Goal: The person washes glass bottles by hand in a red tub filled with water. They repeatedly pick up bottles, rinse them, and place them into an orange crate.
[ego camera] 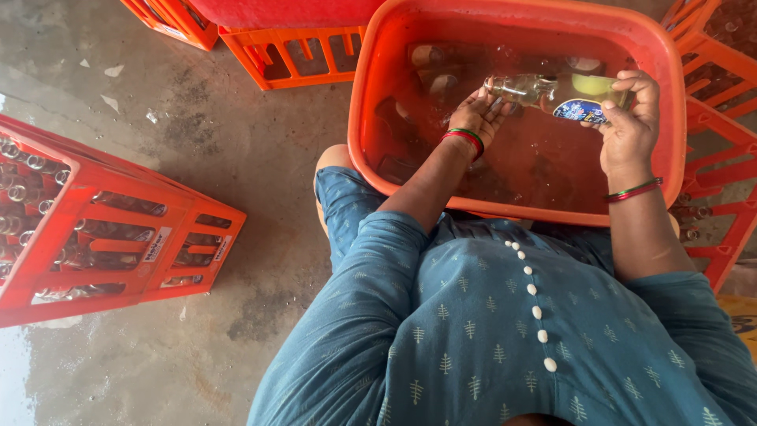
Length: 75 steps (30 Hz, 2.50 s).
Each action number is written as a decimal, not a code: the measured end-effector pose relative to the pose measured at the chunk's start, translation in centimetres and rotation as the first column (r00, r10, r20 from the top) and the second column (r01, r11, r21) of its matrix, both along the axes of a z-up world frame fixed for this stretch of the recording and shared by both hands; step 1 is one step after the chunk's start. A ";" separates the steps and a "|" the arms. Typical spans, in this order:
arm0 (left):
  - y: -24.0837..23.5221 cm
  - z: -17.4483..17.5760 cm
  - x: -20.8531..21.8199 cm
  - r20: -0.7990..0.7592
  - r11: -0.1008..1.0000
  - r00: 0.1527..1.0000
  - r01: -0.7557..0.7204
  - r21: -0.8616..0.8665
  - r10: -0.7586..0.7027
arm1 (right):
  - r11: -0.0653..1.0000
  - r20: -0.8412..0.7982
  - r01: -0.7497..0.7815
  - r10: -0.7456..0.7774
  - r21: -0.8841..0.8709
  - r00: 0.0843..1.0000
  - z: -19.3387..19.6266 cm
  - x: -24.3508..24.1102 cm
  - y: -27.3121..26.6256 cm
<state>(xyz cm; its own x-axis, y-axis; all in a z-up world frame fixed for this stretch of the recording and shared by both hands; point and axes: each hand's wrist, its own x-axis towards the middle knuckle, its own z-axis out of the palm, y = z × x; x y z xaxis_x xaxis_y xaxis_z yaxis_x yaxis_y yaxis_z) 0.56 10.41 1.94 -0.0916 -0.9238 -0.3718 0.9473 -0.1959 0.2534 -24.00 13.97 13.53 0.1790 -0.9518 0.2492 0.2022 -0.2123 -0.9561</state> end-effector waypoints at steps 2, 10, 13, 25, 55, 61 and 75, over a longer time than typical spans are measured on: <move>0.2 -0.1 -0.1 0.010 1.000 1.000 0.005 0.024 -0.006 | 1.000 -0.021 0.007 -0.007 -0.005 1.000 0.0 0.0 0.0; 0.1 -1.1 0.0 0.030 0.997 0.999 -0.020 0.071 0.017 | 0.999 -0.069 0.012 -0.014 -0.037 0.998 0.1 0.7 0.0; 0.1 -1.0 0.2 0.015 0.997 1.000 0.013 0.080 -0.015 | 0.998 -0.093 0.014 -0.019 -0.062 0.995 0.3 1.1 0.0; 0.7 -0.5 0.6 0.049 0.985 0.998 0.034 0.169 -0.043 | 0.999 -0.058 0.015 -0.017 -0.039 0.998 0.4 1.7 0.0; -0.8 -4.2 -0.9 0.084 0.987 0.996 -0.008 0.160 -0.005 | 0.996 -0.087 0.029 -0.036 -0.080 0.996 1.0 0.7 1.0; -0.9 -5.3 -1.5 0.079 0.988 0.997 0.007 0.151 -0.019 | 0.993 -0.113 0.042 -0.054 -0.109 0.992 0.6 0.9 1.5; -4.2 -6.7 -2.0 0.049 0.961 0.999 0.007 0.275 -0.022 | 0.992 -0.041 0.127 -0.127 -0.001 0.991 -1.1 -0.3 0.0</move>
